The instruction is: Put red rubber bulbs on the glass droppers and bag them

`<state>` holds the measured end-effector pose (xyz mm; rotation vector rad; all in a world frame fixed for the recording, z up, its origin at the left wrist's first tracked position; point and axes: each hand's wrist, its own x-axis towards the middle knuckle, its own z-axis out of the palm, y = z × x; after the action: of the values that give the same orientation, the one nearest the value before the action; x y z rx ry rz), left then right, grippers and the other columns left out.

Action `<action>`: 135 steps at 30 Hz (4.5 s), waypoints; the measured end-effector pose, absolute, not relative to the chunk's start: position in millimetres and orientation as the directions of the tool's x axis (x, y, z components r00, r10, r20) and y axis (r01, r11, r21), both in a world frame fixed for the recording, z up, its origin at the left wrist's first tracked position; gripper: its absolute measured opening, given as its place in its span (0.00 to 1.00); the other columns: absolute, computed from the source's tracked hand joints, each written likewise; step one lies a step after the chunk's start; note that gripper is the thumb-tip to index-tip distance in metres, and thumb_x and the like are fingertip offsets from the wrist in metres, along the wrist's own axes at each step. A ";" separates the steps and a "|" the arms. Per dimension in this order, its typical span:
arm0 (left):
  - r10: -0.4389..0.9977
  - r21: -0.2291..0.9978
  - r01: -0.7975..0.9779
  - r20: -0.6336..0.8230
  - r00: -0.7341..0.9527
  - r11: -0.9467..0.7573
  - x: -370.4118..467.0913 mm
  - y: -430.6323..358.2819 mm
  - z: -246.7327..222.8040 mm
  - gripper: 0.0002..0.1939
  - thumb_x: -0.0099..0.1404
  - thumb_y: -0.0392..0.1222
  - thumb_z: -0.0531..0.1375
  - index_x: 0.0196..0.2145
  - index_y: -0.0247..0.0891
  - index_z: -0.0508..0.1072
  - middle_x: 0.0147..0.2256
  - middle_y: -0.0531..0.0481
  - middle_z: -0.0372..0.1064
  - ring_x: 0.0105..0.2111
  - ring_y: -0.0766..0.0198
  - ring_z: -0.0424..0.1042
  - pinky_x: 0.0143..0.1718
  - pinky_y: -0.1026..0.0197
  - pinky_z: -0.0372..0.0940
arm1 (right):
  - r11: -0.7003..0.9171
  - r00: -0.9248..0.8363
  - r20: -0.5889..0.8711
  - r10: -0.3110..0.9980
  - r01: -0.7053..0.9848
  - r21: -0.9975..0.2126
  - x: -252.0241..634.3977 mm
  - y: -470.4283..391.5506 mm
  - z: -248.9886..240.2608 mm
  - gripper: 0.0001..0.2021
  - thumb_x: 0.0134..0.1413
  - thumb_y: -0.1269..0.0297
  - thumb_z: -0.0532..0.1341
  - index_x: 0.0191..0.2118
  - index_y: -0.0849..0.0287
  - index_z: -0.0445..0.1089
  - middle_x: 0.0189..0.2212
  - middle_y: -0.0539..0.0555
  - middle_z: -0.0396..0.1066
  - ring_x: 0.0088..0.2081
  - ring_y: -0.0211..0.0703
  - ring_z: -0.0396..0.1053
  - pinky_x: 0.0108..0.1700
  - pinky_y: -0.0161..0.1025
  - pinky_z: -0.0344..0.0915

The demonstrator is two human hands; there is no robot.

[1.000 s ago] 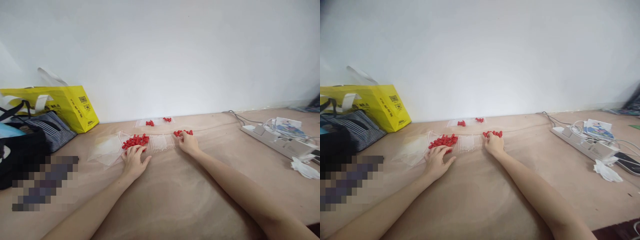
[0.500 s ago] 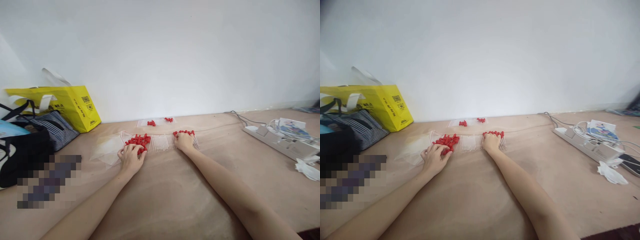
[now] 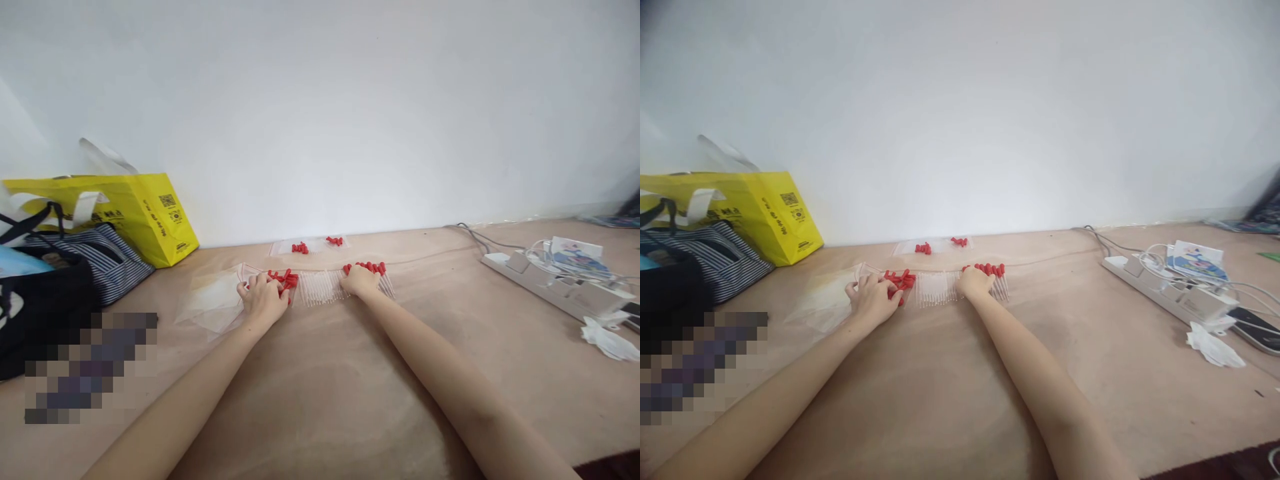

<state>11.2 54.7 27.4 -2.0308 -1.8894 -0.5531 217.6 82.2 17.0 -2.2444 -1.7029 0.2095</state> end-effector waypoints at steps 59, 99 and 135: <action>0.721 0.291 0.692 0.501 0.478 -0.661 29.2 -22.1 7.8 0.10 0.62 0.43 0.51 0.29 0.41 0.70 0.23 0.55 0.68 0.28 0.65 0.65 0.46 0.52 0.47 | 0.763 -0.574 0.553 0.604 0.616 -0.194 221.2 -25.1 -0.2 0.11 0.51 0.75 0.50 0.36 0.60 0.69 0.26 0.51 0.67 0.28 0.35 0.60 0.36 0.39 0.44; 0.811 0.188 0.955 0.579 0.083 -0.232 -3.8 17.1 7.8 0.09 0.55 0.43 0.57 0.35 0.43 0.71 0.43 0.45 0.63 0.45 0.51 0.57 0.43 0.48 0.50 | -0.070 0.174 0.221 0.960 0.910 -0.409 224.6 72.4 3.7 0.11 0.53 0.65 0.52 0.37 0.64 0.66 0.33 0.61 0.70 0.37 0.47 0.68 0.33 0.36 0.58; 0.572 0.202 0.548 0.465 0.676 -0.812 -2.3 2.1 13.3 0.08 0.60 0.38 0.53 0.34 0.42 0.72 0.37 0.50 0.69 0.41 0.60 0.63 0.43 0.55 0.55 | 0.209 -0.068 0.294 0.953 0.852 -0.480 229.0 31.9 6.7 0.06 0.54 0.70 0.49 0.36 0.63 0.61 0.34 0.58 0.69 0.35 0.41 0.66 0.35 0.34 0.59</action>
<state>-2.3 2.1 13.3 -2.9177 -0.9747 -0.8349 229.0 31.9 6.7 -1.6685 -1.9444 0.2423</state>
